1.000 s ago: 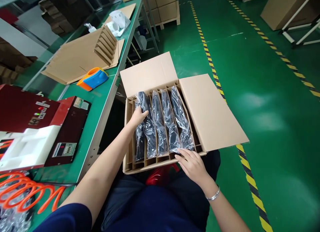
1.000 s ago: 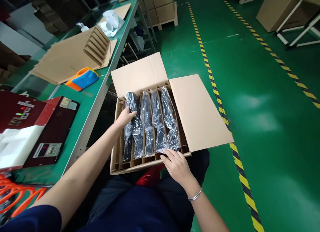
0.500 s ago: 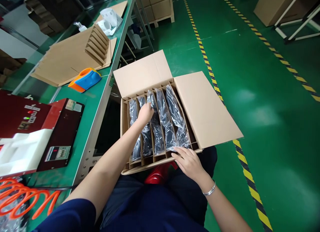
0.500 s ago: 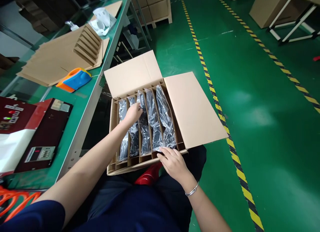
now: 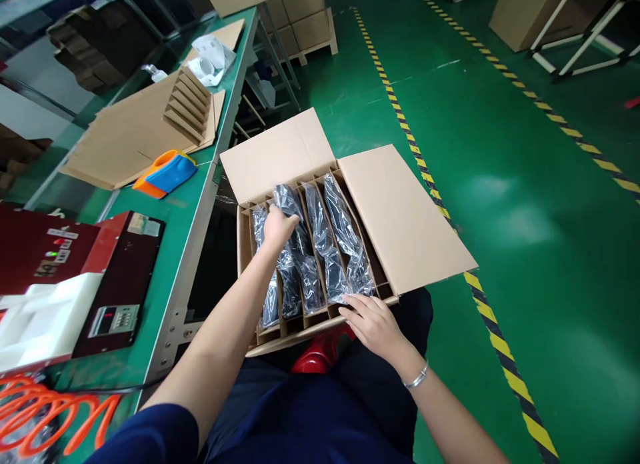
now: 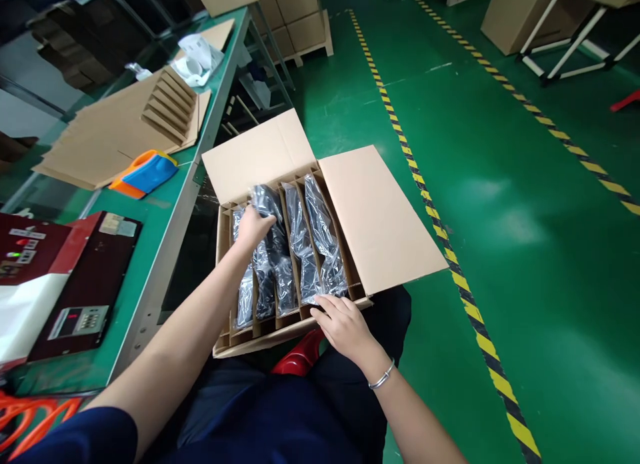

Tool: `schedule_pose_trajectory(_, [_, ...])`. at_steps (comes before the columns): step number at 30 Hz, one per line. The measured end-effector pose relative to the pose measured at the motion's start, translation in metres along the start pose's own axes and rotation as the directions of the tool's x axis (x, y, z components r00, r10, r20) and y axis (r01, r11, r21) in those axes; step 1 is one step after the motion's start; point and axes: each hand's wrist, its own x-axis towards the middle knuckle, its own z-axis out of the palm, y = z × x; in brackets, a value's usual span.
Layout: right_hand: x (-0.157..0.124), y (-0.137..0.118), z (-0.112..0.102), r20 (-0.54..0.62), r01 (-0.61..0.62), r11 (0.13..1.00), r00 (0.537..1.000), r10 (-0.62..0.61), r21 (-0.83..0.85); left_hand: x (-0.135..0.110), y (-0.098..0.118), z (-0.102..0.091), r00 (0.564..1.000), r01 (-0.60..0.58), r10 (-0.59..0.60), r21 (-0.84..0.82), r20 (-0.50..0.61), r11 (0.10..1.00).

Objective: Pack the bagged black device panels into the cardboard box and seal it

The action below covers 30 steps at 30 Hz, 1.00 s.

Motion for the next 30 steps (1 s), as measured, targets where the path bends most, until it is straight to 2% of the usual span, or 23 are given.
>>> schedule_pose_trajectory(2, [0.0,0.0,0.0,-0.008,-0.001,1.0,1.0,0.001,0.002,-0.01,-0.004,-0.017,1.0,-0.009,0.007,-0.112,-0.022,0.994])
schedule_pose_trajectory(4, [0.0,0.0,0.0,-0.018,0.0,1.0,1.0,0.0,0.001,-0.022,-0.008,-0.031,0.997,-0.041,0.022,-0.296,-0.069,0.954])
schedule_pose_trajectory(7, [-0.001,0.0,0.001,-0.014,0.007,1.0,1.0,-0.007,0.0,-0.037,-0.012,-0.044,0.99,-0.074,-0.009,-0.582,-0.139,0.81])
schedule_pose_trajectory(10, [-0.002,0.0,0.001,0.0,0.01,1.0,1.0,-0.01,-0.002,-0.046,-0.018,-0.049,0.988,-0.059,-0.056,-0.686,-0.145,0.726])
schedule_pose_trajectory(13, [-0.003,0.001,0.002,0.001,0.013,1.0,1.0,-0.013,0.0,-0.049,-0.022,-0.05,0.988,-0.06,-0.06,-0.711,-0.143,0.7])
schedule_pose_trajectory(19, [-0.003,0.001,0.003,0.013,0.01,1.0,1.0,-0.01,-0.003,-0.052,-0.022,-0.05,0.989,-0.083,-0.017,-0.651,-0.145,0.755])
schedule_pose_trajectory(23, [-0.003,0.001,0.003,0.008,0.004,1.0,1.0,-0.004,-0.006,-0.048,-0.02,-0.05,0.991,-0.094,0.005,-0.682,-0.132,0.725])
schedule_pose_trajectory(25, [-0.002,0.001,0.002,0.003,0.006,1.0,1.0,-0.006,-0.004,-0.039,-0.02,-0.045,0.997,-0.061,0.012,-0.685,-0.075,0.726])
schedule_pose_trajectory(27, [-0.002,0.001,0.002,0.004,0.011,1.0,1.0,-0.011,-0.004,-0.026,-0.021,-0.037,0.999,0.024,0.002,-0.623,0.042,0.782])
schedule_pose_trajectory(30, [-0.002,0.001,0.001,0.014,0.009,1.0,1.0,-0.009,-0.01,-0.002,-0.024,-0.022,0.98,0.126,-0.039,-0.459,0.195,0.879])
